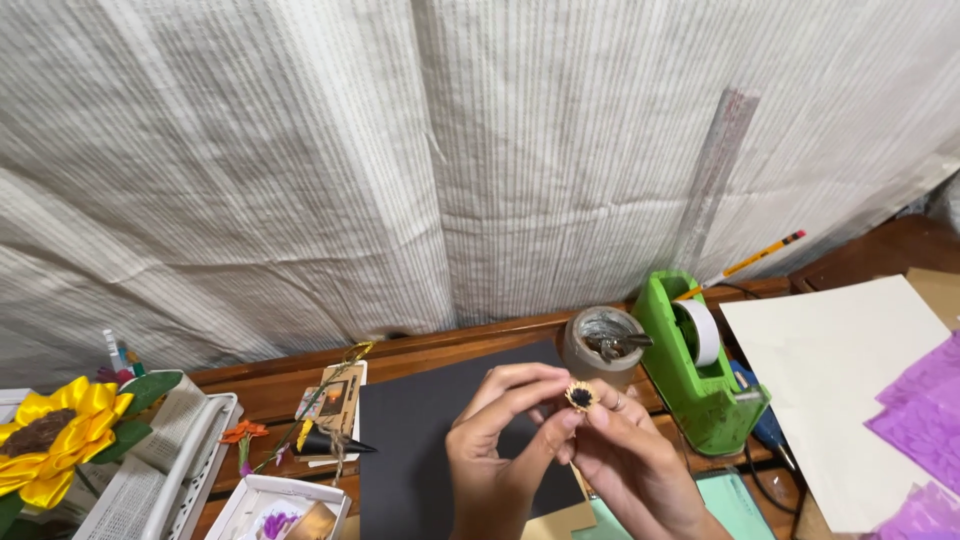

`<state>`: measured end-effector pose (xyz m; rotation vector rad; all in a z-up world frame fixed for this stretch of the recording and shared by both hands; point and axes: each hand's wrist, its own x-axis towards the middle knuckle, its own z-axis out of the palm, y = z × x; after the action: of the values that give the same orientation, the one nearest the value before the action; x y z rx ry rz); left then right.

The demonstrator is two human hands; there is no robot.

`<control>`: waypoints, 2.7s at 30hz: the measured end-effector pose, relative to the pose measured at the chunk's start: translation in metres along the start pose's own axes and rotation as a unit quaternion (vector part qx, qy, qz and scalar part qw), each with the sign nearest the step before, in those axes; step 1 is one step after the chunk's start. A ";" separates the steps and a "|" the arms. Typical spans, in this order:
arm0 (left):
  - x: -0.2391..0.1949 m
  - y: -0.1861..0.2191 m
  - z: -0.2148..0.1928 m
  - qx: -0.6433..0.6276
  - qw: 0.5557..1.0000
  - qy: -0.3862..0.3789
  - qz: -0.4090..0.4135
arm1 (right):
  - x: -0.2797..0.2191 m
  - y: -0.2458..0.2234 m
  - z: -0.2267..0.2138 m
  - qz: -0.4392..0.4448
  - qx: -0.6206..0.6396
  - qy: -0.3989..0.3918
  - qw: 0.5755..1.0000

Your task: Applying glue to small decorative components and fixing them onto a base material in a craft project.

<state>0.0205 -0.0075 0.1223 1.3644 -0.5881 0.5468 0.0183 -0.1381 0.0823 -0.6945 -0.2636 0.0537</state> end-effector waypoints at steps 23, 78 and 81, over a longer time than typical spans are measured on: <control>0.000 -0.010 0.001 0.001 0.993 0.032 0.117 | 0.017 -0.001 -0.021 -0.304 -0.253 -0.104 0.913; -0.007 -0.016 0.004 0.017 0.994 0.078 0.069 | -0.001 -0.009 0.034 -0.354 -0.536 0.043 0.765; -0.007 -0.024 0.001 -0.073 0.996 0.051 -0.023 | 0.004 -0.017 0.025 -0.328 -0.501 0.013 0.801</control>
<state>0.0307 -0.0116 0.1000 1.2024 -0.5025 0.5230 0.0152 -0.1353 0.1123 -1.6246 -0.5023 -0.8236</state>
